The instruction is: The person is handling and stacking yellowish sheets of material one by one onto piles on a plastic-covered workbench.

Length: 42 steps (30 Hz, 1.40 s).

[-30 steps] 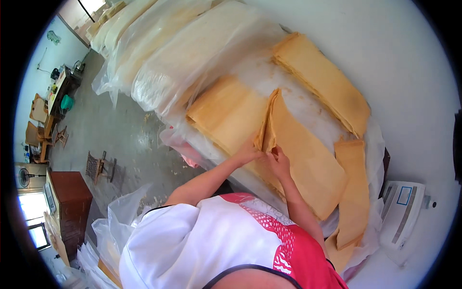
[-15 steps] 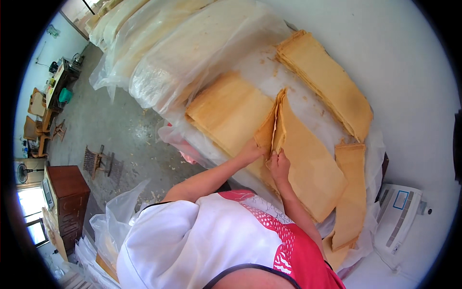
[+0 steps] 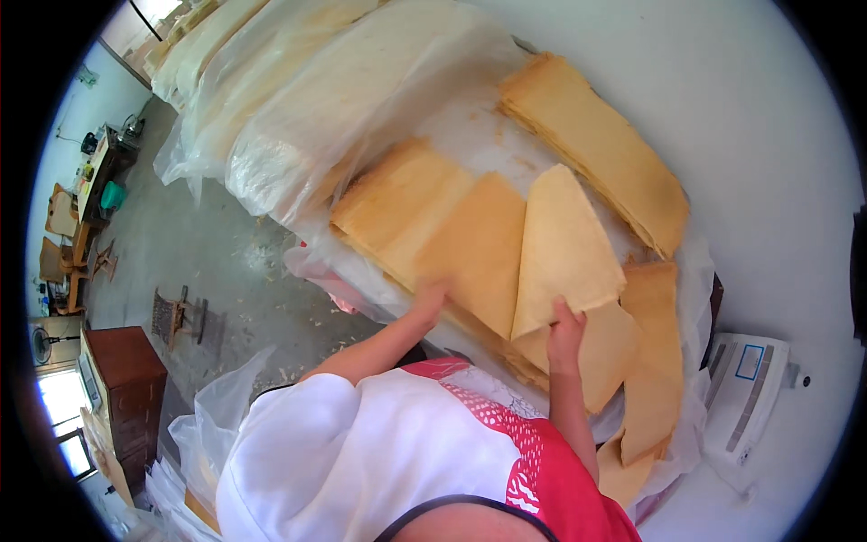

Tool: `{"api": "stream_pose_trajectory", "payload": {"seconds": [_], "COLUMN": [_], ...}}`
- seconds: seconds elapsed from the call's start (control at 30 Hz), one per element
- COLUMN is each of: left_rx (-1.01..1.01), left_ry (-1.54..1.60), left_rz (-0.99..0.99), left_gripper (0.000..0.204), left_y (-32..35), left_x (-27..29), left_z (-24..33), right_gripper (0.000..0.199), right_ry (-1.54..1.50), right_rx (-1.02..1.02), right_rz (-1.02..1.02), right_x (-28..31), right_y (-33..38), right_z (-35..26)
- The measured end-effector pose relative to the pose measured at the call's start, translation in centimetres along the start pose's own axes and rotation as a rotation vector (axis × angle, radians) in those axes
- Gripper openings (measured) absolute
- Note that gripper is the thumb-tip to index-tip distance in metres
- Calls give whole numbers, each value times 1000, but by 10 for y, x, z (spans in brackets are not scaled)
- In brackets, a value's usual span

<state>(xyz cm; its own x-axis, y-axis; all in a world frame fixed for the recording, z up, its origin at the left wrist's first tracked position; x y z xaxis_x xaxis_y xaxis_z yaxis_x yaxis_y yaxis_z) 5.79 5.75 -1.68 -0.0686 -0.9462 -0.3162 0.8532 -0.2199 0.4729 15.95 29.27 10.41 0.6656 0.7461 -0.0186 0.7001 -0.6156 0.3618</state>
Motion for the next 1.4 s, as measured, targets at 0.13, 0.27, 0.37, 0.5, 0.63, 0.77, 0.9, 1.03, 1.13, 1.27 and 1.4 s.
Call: {"api": "stream_pose_trajectory", "payload": {"seconds": [0.13,0.27,0.37,0.5,0.63,0.77,0.9,1.03,1.13,1.27,1.4], "left_rx": [80,139,109,48,46,34,-17,-25,-26,-115,-443], "left_ry": [146,132,72,123,96,62,63,53,111,-64,-486], "left_rz": [64,138,144,228,319,271,328,332,238,294,446], "left_gripper": [14,10,12,13,14,16,19,22,24,24,34], "left_y": [3,1,5,8,0,5,-1,-5,-7,-7,-7], "left_x": [17,30,35,31,42,28,41,37,40,54,81], "left_z": [-14,-21,-13,-4,-12,2,-8,-7,-7,14,70], "right_gripper": [22,28,34,39,39,35,35,33,34,34,33], "right_ry": [-123,-107,-332,-487,-434,-406,-215,-333,-361,-155,-89], "right_rx": [-1,121,162,300,390,475,651,554,531,670,808], "right_rz": [235,413,478,594,736,851,898,910,855,816,681], "right_x": [58,157,196,287,356,441,514,620,637,584,485], "right_y": [26,27,45,76,116,159,186,225,247,233,205], "right_z": [-29,-27,-60,-92,-135,-189,-232,-265,-301,-343,-355]}}
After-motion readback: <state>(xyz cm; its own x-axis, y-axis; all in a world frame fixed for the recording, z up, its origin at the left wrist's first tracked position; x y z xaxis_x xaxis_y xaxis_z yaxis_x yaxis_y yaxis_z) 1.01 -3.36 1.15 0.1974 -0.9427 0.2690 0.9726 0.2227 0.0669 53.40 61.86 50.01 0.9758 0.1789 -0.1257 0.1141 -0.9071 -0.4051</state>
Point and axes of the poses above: each hand's wrist, its own y-axis away from the middle knuckle, its own x-axis out of the back of the hand, z = x × y, the point moved 6 cm from there along -y, towards the middle knuckle, and after that the axes turned 4 degrees about -x, right-handed, at the moved point
